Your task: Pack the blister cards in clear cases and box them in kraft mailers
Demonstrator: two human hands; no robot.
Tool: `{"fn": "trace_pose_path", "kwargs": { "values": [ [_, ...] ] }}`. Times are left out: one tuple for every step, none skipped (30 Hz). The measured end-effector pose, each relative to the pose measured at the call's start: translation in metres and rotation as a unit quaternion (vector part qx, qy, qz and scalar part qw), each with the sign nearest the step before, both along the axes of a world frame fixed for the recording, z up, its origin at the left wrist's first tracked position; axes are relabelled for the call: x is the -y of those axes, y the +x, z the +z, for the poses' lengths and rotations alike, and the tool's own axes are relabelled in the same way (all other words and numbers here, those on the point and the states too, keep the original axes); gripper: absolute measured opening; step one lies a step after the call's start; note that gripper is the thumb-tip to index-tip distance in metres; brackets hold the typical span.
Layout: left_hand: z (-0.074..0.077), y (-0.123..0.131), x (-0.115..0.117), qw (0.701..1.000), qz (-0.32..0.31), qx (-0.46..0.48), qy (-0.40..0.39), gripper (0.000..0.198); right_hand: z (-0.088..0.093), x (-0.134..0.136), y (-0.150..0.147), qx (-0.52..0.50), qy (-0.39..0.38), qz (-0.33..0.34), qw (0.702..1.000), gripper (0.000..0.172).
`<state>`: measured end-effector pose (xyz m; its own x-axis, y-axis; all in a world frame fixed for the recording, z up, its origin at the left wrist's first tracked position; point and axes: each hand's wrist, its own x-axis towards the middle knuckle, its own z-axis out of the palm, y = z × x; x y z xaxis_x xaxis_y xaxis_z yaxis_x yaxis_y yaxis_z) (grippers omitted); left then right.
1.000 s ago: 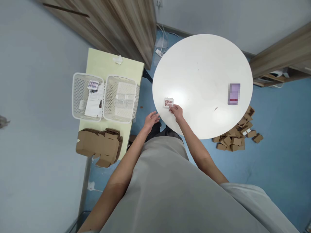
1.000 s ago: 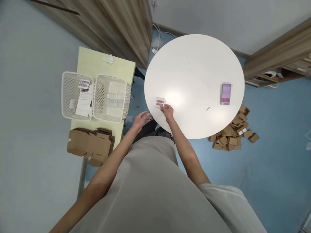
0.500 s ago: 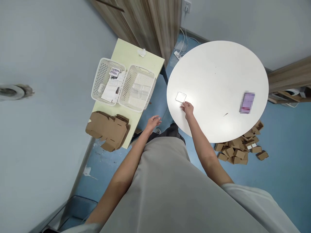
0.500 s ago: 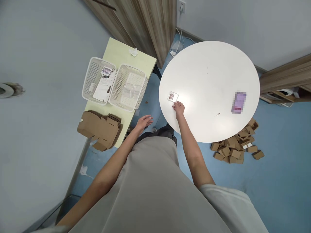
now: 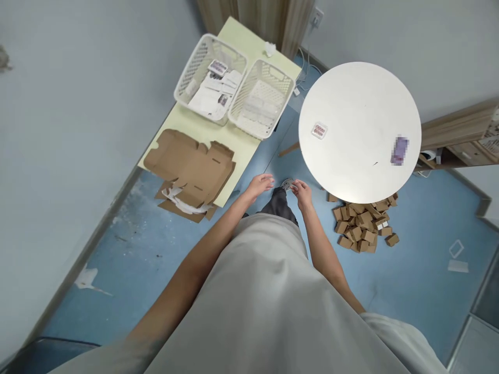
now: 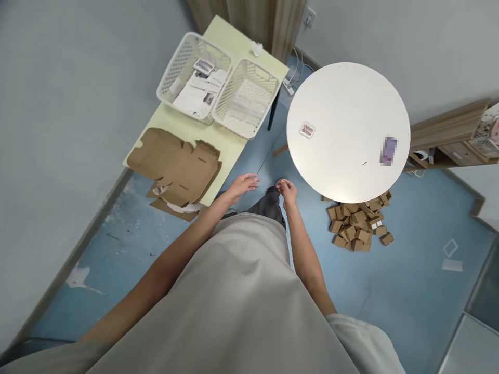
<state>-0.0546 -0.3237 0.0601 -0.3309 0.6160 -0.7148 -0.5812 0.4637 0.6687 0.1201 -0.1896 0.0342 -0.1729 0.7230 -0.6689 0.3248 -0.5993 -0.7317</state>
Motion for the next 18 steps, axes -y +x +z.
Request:
{"fn": "trace_pose_path", "kwargs": {
  "values": [
    [0.000,-0.002,0.017,1.000,0.011,0.000,0.010,0.033,0.000,0.024,-0.001,0.007,0.001,0.013,1.000,0.032],
    [0.001,-0.003,0.034,1.000,0.024,0.000,0.017,0.033,0.001,0.047,-0.003,0.011,0.000,0.028,1.000,0.034],
    [0.001,-0.004,0.051,0.999,0.039,0.002,0.023,0.032,0.002,0.068,-0.004,0.013,-0.003,0.043,0.999,0.035],
    [0.002,-0.005,0.068,0.998,0.055,0.004,0.029,0.031,0.003,0.088,-0.004,0.012,-0.006,0.059,0.998,0.036],
    [0.002,-0.004,0.084,0.997,0.071,0.008,0.036,0.030,0.003,0.105,-0.005,0.008,-0.010,0.075,0.997,0.037],
    [0.002,-0.003,0.100,0.995,0.085,0.013,0.046,0.028,0.004,0.121,-0.006,0.004,-0.013,0.092,0.996,0.037],
    [0.002,-0.002,0.117,0.993,0.098,0.018,0.057,0.025,0.004,0.135,-0.006,0.001,-0.015,0.111,0.994,0.038],
    [0.002,-0.001,0.133,0.991,0.108,0.023,0.069,0.022,0.004,0.148,-0.007,0.000,-0.017,0.131,0.991,0.039],
    [0.001,0.001,0.150,0.990,0.113,0.028,0.080,0.020,0.003,0.159,-0.009,0.002,-0.018,0.154,0.988,0.039],
    [0.000,0.002,0.167,0.989,0.112,0.035,0.090,0.020,0.001,0.171,-0.010,0.007,-0.019,0.179,0.984,0.040],
    [-0.002,0.004,0.184,0.989,0.108,0.043,0.097,0.020,0.000,0.182,-0.012,0.015,-0.020,0.204,0.979,0.040],
    [-0.006,0.006,0.200,0.988,0.103,0.050,0.099,0.021,-0.003,0.193,-0.014,0.025,-0.022,0.227,0.973,0.039],
    [-0.010,0.008,0.216,0.988,0.101,0.057,0.097,0.022,-0.005,0.204,-0.016,0.034,-0.024,0.248,0.968,0.038],
    [-0.016,0.010,0.231,0.989,0.104,0.064,0.088,0.023,-0.007,0.214,-0.018,0.042,-0.028,0.267,0.962,0.038],
    [-0.022,0.013,0.245,0.988,0.115,0.069,0.071,0.024,-0.010,0.225,-0.021,0.048,-0.033,0.286,0.956,0.037],
    [-0.030,0.015,0.257,0.987,0.133,0.075,0.050,0.025,-0.012,0.235,-0.024,0.052,-0.038,0.305,0.950,0.036],
    [-0.038,0.017,0.268,0.984,0.159,0.080,0.025,0.027,-0.015,0.245,-0.026,0.055,-0.044,0.325,0.943,0.035],
    [-0.047,0.018,0.278,0.978,0.190,0.085,0.000,0.027,-0.018,0.254,-0.030,0.057,-0.049,0.346,0.935,0.034]
  ]
}}
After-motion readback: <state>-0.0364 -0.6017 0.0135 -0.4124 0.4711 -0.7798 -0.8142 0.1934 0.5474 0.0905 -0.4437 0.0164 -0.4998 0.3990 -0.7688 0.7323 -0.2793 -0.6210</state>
